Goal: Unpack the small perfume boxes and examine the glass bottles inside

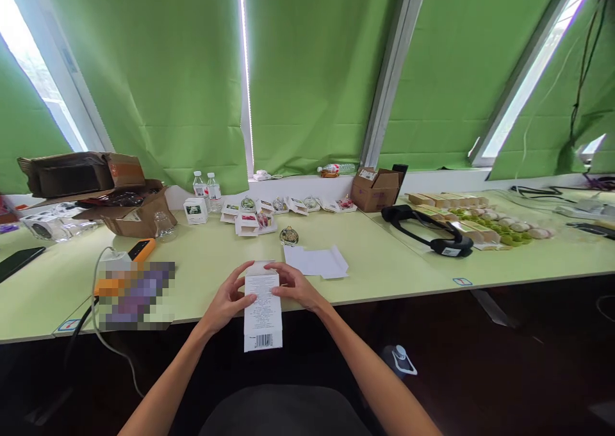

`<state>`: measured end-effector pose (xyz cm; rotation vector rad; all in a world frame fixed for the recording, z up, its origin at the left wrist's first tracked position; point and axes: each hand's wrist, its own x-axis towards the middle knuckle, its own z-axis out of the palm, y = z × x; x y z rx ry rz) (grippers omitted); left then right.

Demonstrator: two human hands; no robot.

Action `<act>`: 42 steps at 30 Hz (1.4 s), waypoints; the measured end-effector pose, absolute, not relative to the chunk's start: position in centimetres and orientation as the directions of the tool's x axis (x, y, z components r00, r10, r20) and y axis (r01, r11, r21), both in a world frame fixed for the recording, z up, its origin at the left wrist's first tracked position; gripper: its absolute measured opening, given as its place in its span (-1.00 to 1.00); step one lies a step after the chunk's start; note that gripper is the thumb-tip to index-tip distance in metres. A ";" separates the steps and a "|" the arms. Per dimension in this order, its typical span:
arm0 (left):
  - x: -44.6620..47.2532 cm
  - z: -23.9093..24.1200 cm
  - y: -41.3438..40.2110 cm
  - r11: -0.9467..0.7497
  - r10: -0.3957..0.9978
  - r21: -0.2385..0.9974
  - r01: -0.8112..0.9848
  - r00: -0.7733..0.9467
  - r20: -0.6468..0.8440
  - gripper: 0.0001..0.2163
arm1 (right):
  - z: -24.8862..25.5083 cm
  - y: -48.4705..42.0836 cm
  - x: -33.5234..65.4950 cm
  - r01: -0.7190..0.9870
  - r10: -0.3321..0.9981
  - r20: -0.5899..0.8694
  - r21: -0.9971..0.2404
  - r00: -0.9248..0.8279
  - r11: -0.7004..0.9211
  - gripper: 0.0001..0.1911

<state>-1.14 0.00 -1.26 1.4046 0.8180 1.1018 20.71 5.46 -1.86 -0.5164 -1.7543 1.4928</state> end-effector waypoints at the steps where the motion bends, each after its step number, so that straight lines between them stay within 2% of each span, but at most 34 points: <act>1: -1.2 -1.3 0.0 -0.147 0.927 0.984 -0.101 0.334 0.172 -0.33 | -2.0 5.5 20.7 -0.165 0.724 0.285 -0.958 -0.628 0.234 -0.44; 5: -1.2 -1.4 0.1 -0.143 0.920 0.984 -0.106 0.351 0.171 -0.41 | -2.6 5.8 20.6 -0.162 0.752 0.279 -0.960 -0.597 0.228 -0.41; 13: -1.1 -0.5 0.1 -0.103 0.953 0.989 -0.108 0.275 0.129 -0.41 | -2.7 5.8 20.1 -0.214 0.800 0.250 -0.964 -0.545 0.155 -0.39; 20: -0.4 -0.8 0.2 -0.170 0.970 0.973 -0.154 0.150 0.193 -0.42 | -2.6 5.8 19.8 -0.235 0.845 0.230 -0.964 -0.483 0.129 -0.38; 29: -0.3 -0.7 0.2 -0.183 0.973 0.969 -0.168 0.111 0.203 -0.51 | -2.5 5.8 19.8 -0.212 0.862 0.217 -0.968 -0.459 0.131 -0.39; 42: -0.4 -1.1 0.5 -0.202 0.975 0.964 -0.174 0.054 0.214 -0.47 | -3.1 6.1 19.8 -0.227 0.860 0.227 -0.965 -0.457 0.134 -0.33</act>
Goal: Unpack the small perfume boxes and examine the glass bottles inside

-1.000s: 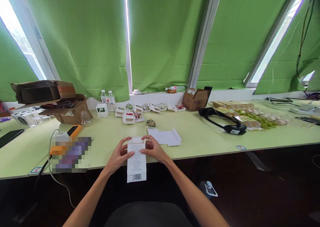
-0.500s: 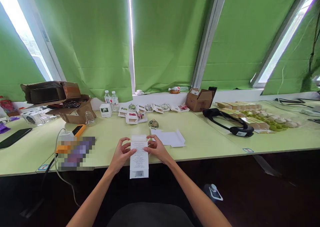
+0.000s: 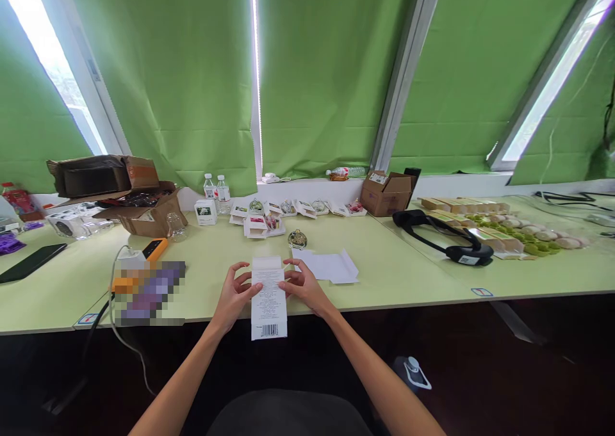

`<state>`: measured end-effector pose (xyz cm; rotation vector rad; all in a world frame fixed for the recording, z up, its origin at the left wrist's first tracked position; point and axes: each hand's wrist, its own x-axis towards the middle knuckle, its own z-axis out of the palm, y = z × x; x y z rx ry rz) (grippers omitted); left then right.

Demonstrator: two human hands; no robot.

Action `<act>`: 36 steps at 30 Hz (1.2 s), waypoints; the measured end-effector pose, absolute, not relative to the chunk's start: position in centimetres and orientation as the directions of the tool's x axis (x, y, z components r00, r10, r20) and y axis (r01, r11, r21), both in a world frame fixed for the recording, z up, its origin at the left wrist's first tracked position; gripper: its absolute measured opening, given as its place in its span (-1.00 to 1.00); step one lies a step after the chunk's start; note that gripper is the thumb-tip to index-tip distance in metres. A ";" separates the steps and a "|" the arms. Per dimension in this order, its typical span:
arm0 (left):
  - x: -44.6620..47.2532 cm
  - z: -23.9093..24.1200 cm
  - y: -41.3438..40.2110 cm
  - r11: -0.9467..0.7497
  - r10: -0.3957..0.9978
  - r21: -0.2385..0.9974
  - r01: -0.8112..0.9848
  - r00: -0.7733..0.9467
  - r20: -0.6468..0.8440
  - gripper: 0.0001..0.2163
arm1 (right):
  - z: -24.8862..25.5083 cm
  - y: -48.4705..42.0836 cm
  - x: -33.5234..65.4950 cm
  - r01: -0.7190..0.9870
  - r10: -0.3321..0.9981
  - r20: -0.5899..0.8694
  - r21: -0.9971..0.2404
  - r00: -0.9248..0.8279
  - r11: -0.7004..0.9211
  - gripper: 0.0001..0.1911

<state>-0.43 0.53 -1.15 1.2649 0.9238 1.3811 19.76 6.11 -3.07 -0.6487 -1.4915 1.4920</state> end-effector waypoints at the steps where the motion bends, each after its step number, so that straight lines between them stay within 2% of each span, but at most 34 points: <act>1: -0.4 -1.2 0.5 -0.204 0.975 0.963 -0.176 0.051 0.216 -0.46 | -3.1 6.1 19.8 -0.225 0.860 0.226 -0.965 -0.457 0.133 -0.31; 4: -0.5 -1.3 0.6 -0.206 0.975 0.962 -0.182 0.039 0.217 -0.45 | -3.0 6.1 19.8 -0.207 0.856 0.210 -0.970 -0.472 0.124 -0.30; 11: -0.8 -1.4 0.8 -0.177 0.983 0.965 -0.193 0.014 0.184 -0.41 | -2.8 5.9 19.8 -0.121 0.818 0.173 -0.985 -0.549 0.126 -0.52; 20: -1.0 -1.4 0.7 -0.147 0.976 0.980 -0.134 0.142 0.166 -0.50 | -2.8 6.1 19.8 -0.183 0.904 0.169 -0.978 -0.393 0.103 -0.60; 26: -0.9 -1.3 0.8 -0.104 0.956 0.988 -0.118 0.262 0.132 -0.50 | -2.8 6.1 19.8 -0.211 0.922 0.171 -0.972 -0.349 0.101 -0.60; 36: -1.1 -1.8 1.3 -0.098 0.984 0.983 -0.155 0.132 0.119 -0.51 | -3.2 6.2 19.9 -0.181 0.889 0.165 -0.979 -0.427 0.095 -0.51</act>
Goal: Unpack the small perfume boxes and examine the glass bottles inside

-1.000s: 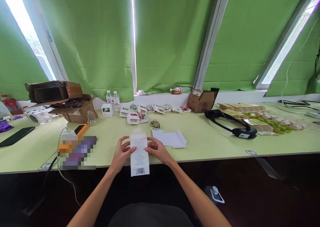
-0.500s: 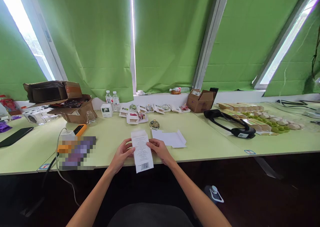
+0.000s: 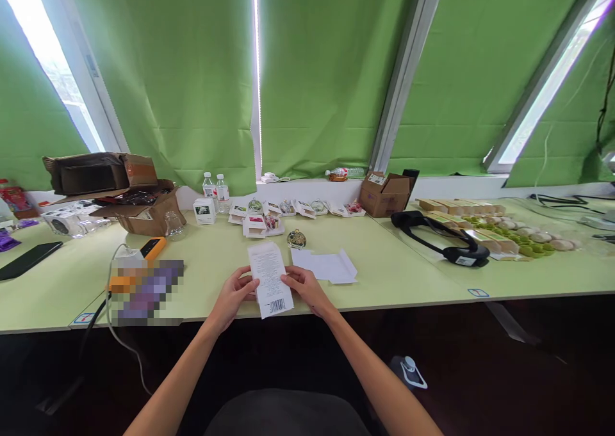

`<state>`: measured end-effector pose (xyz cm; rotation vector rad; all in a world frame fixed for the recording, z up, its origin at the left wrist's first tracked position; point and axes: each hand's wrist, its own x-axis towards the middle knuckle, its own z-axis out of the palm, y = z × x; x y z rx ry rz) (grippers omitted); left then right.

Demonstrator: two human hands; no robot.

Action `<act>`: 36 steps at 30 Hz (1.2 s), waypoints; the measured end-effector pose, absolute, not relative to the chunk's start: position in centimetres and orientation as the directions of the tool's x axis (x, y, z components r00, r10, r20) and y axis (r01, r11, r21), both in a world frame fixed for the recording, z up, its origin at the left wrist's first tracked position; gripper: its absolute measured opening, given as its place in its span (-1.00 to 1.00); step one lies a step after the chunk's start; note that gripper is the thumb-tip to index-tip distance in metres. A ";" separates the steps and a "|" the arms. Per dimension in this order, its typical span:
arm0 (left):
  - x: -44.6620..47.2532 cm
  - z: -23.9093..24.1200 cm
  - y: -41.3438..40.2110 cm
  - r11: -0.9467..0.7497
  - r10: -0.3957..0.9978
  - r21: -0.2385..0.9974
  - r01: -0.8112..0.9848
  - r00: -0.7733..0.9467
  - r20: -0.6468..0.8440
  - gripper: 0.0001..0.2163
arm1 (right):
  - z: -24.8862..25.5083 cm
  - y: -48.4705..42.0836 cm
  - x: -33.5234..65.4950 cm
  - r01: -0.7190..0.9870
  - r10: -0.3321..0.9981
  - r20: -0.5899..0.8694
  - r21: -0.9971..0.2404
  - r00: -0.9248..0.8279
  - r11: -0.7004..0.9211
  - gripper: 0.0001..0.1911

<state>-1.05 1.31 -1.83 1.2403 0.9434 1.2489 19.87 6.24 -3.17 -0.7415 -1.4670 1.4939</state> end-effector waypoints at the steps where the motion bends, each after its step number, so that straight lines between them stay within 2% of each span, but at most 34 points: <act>1: -1.1 -1.8 1.4 -0.098 0.985 0.981 -0.165 0.122 0.119 -0.50 | -3.3 6.3 19.9 -0.172 0.888 0.163 -0.980 -0.430 0.096 -0.50; 9: -1.5 -1.8 1.4 -0.084 0.982 0.983 -0.166 0.156 0.111 -0.55 | -3.0 6.2 19.7 -0.151 0.866 0.189 -0.980 -0.464 0.132 -0.49; 16: -1.2 -1.8 1.3 -0.106 0.971 0.985 -0.139 0.199 0.132 -0.60 | -3.4 6.3 19.9 -0.047 0.879 0.199 -0.979 -0.434 0.199 -0.52; 21: -1.1 -1.6 1.2 -0.147 0.959 0.981 -0.124 0.226 0.173 -0.59 | -3.1 6.0 19.9 -0.006 0.866 0.207 -0.973 -0.456 0.230 -0.53; 25: -1.5 -1.6 1.2 -0.122 0.955 0.988 -0.094 0.259 0.143 -0.53 | -2.3 5.6 19.9 0.026 0.842 0.224 -0.962 -0.490 0.271 -0.54; 32: -1.6 -1.5 0.9 -0.091 0.958 0.985 -0.148 0.257 0.127 -0.50 | -2.2 5.4 19.8 0.027 0.828 0.191 -0.970 -0.528 0.241 -0.56; 36: -1.4 -1.6 1.1 -0.084 0.963 0.976 -0.202 0.236 0.132 -0.51 | -2.5 5.5 19.7 0.014 0.848 0.181 -0.976 -0.498 0.216 -0.45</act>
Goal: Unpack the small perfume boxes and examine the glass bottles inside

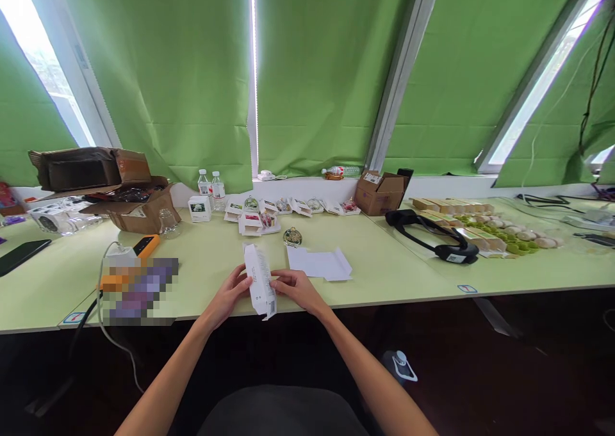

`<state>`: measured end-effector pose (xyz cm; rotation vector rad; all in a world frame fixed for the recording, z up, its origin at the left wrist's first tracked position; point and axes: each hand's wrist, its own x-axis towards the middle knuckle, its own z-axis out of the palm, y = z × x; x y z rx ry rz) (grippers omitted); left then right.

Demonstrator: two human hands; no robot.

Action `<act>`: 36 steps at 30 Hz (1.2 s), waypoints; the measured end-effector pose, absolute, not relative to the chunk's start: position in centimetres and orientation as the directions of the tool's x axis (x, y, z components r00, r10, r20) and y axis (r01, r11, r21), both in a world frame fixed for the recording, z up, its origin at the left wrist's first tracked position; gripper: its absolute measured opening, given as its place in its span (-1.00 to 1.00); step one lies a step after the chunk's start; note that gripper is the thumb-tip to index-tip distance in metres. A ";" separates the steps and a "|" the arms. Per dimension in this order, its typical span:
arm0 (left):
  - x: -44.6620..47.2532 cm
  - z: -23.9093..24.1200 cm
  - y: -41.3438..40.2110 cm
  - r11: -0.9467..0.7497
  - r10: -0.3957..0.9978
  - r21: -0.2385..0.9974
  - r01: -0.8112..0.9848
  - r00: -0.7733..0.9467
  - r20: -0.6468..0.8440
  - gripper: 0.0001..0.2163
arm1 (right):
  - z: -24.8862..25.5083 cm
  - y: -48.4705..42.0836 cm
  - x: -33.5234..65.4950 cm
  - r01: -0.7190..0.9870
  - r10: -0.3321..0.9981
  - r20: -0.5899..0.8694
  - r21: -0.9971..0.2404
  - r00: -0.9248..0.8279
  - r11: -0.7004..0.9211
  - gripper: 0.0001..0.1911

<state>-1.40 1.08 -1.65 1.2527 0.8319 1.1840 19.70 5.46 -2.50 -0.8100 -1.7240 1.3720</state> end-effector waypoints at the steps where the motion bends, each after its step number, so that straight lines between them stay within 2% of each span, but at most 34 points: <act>1: -1.4 -1.8 1.2 -0.082 0.966 0.974 -0.213 0.224 0.131 -0.51 | -2.5 5.4 19.7 0.014 0.852 0.186 -0.975 -0.489 0.221 -0.39; 4: -1.4 -2.2 1.6 -0.069 0.979 0.971 -0.228 0.171 0.109 -0.48 | -2.4 5.3 19.8 0.035 0.843 0.223 -0.961 -0.490 0.275 -0.29; 9: -1.4 -2.8 2.0 -0.062 0.990 0.978 -0.201 0.109 0.085 -0.47 | -2.0 4.8 19.9 0.064 0.782 0.296 -0.918 -0.549 0.392 -0.32; 14: -1.2 -2.6 2.1 -0.085 0.993 0.993 -0.085 0.076 0.092 -0.46 | -1.8 4.5 19.8 0.088 0.751 0.289 -0.905 -0.594 0.417 -0.33; 17: -1.0 -2.3 2.0 -0.097 0.995 0.995 -0.025 0.032 0.098 -0.45 | -1.6 4.5 19.8 0.066 0.747 0.282 -0.915 -0.601 0.398 -0.35; 21: -0.9 -2.2 1.9 -0.075 0.997 0.995 -0.063 0.009 0.076 -0.42 | -1.5 4.8 19.8 -0.002 0.761 0.293 -0.934 -0.579 0.357 -0.42; 26: -1.2 -2.6 2.2 -0.080 0.996 0.984 -0.158 0.037 0.087 -0.45 | -1.9 5.5 19.8 -0.055 0.828 0.276 -0.956 -0.488 0.287 -0.47; 30: -1.3 -2.7 2.5 -0.052 0.989 0.978 -0.201 0.122 0.078 -0.54 | -2.2 5.8 19.9 -0.137 0.843 0.273 -0.962 -0.464 0.237 -0.49; 36: -1.2 -2.2 2.3 -0.106 0.988 0.978 -0.178 0.092 0.124 -0.51 | -2.5 6.0 19.9 -0.118 0.875 0.224 -0.974 -0.430 0.192 -0.49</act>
